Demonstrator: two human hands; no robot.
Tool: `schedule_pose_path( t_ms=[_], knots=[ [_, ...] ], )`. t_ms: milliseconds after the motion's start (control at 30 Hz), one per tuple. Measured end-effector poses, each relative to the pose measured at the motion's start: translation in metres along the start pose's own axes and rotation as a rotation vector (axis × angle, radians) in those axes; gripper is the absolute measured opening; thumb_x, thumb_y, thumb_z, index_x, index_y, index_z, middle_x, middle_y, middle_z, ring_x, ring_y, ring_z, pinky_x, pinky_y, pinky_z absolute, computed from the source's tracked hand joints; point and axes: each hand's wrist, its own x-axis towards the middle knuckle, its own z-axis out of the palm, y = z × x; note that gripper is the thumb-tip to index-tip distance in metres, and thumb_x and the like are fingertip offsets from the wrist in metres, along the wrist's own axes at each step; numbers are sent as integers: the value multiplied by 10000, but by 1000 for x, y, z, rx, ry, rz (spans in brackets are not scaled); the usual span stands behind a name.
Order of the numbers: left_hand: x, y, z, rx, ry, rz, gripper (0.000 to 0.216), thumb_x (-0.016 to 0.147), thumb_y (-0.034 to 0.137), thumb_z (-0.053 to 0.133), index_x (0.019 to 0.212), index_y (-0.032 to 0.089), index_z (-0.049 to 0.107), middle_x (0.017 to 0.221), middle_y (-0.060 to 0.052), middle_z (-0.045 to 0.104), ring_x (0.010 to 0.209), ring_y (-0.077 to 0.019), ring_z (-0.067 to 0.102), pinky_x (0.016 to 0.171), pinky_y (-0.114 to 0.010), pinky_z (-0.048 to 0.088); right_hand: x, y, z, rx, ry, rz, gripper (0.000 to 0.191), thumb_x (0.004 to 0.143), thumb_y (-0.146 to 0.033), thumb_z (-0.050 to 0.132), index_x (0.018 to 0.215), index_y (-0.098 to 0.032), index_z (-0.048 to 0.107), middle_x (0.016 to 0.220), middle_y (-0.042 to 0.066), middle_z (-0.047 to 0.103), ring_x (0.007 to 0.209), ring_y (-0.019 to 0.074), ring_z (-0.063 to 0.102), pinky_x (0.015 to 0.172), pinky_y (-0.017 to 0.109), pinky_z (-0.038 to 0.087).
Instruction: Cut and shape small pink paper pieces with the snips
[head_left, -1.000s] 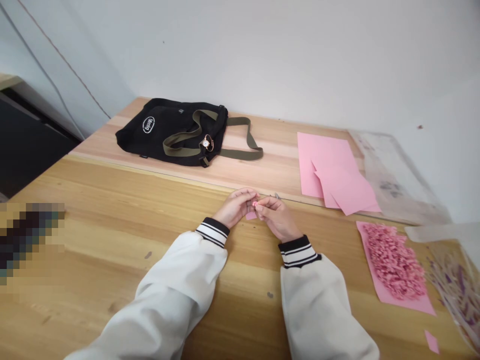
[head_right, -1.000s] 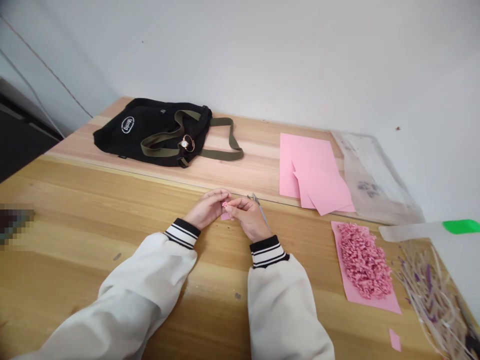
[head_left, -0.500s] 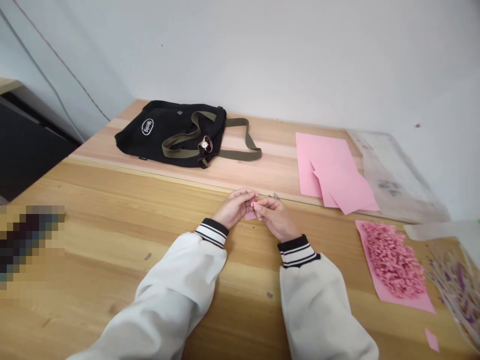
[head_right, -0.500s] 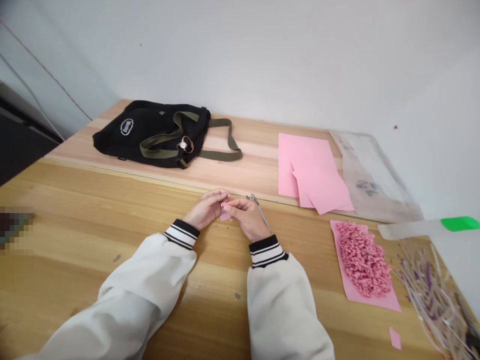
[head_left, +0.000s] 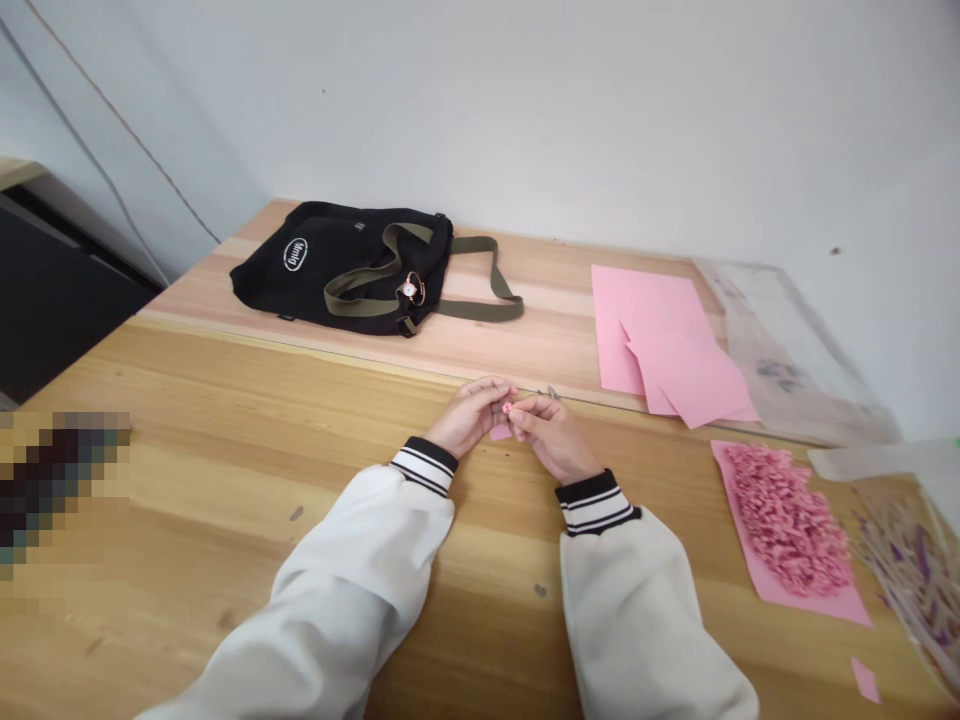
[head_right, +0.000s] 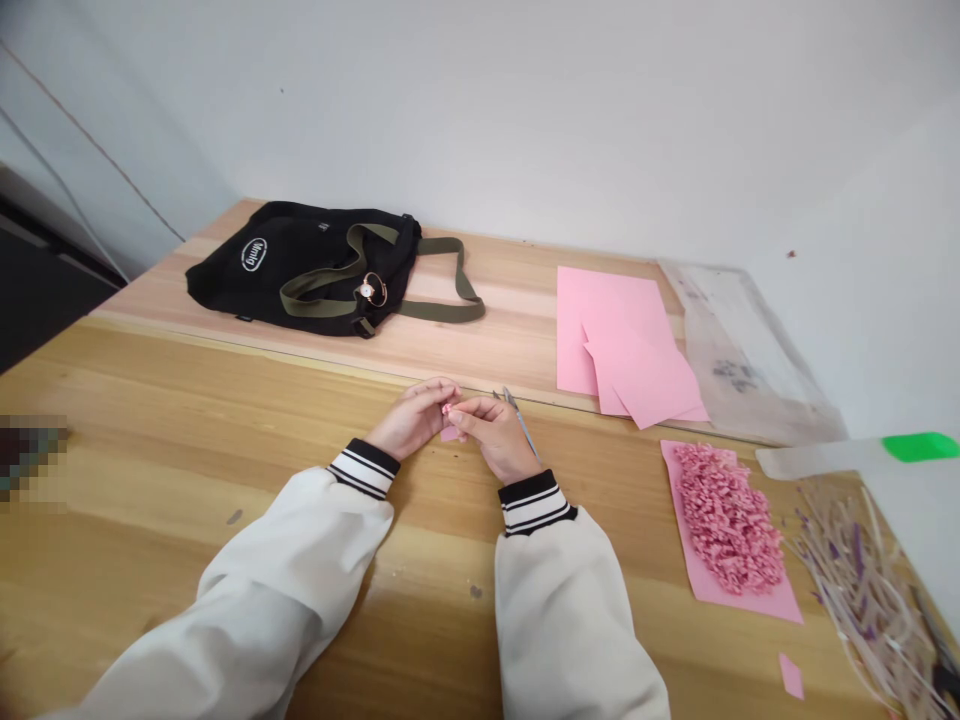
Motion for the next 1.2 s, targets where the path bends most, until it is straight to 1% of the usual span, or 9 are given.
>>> schedule_pose_path(
  t_ms=[67,233,400,633,800,1000,1200],
  knots=[
    [0,0,0,-3,-3,3,131,674,200,726,685,106,635,563,10,559,527,-80,530,537,-213,451,0,0,0,-5,-4,-5,252,503,-365,858,582,-205,681,592,-31,643,456,58,423,516,264,355],
    [0,0,1,-9,-8,2,136,666,200,730,680,106,633,568,10,564,522,-82,535,533,-217,459,0,-1,3,-9,15,5,289,454,-401,874,561,-207,688,531,-41,621,443,59,428,487,251,343],
    [0,0,1,-6,-4,-2,144,676,204,732,686,105,627,564,12,561,528,-80,536,538,-211,454,0,-3,4,-15,20,11,306,435,-422,873,546,-210,684,491,-46,600,436,65,420,465,249,338],
    [1,-2,-2,-5,-14,4,155,670,218,736,707,110,631,571,16,550,545,-86,538,541,-217,450,0,-2,1,-27,-14,-5,304,495,-438,857,579,-206,679,534,-43,596,451,67,415,506,272,351],
    [1,-2,-2,-7,-22,10,167,660,226,743,709,109,635,561,20,545,540,-86,538,541,-217,450,-1,-1,1,-21,-34,-11,300,512,-448,846,576,-209,676,475,-59,535,453,77,424,515,272,340],
    [1,-1,-3,13,-18,9,169,663,234,740,704,113,629,545,17,556,517,-91,549,532,-224,441,-2,-3,3,-37,-48,-22,321,579,-453,815,537,-194,631,508,-44,553,466,71,411,541,280,347],
    [1,-2,-5,19,-56,1,209,668,259,743,742,117,610,562,9,595,521,-107,588,548,-233,454,-2,-5,4,-8,-44,-15,348,574,-470,816,519,-190,617,464,-47,547,457,71,414,561,282,367]
  ],
)
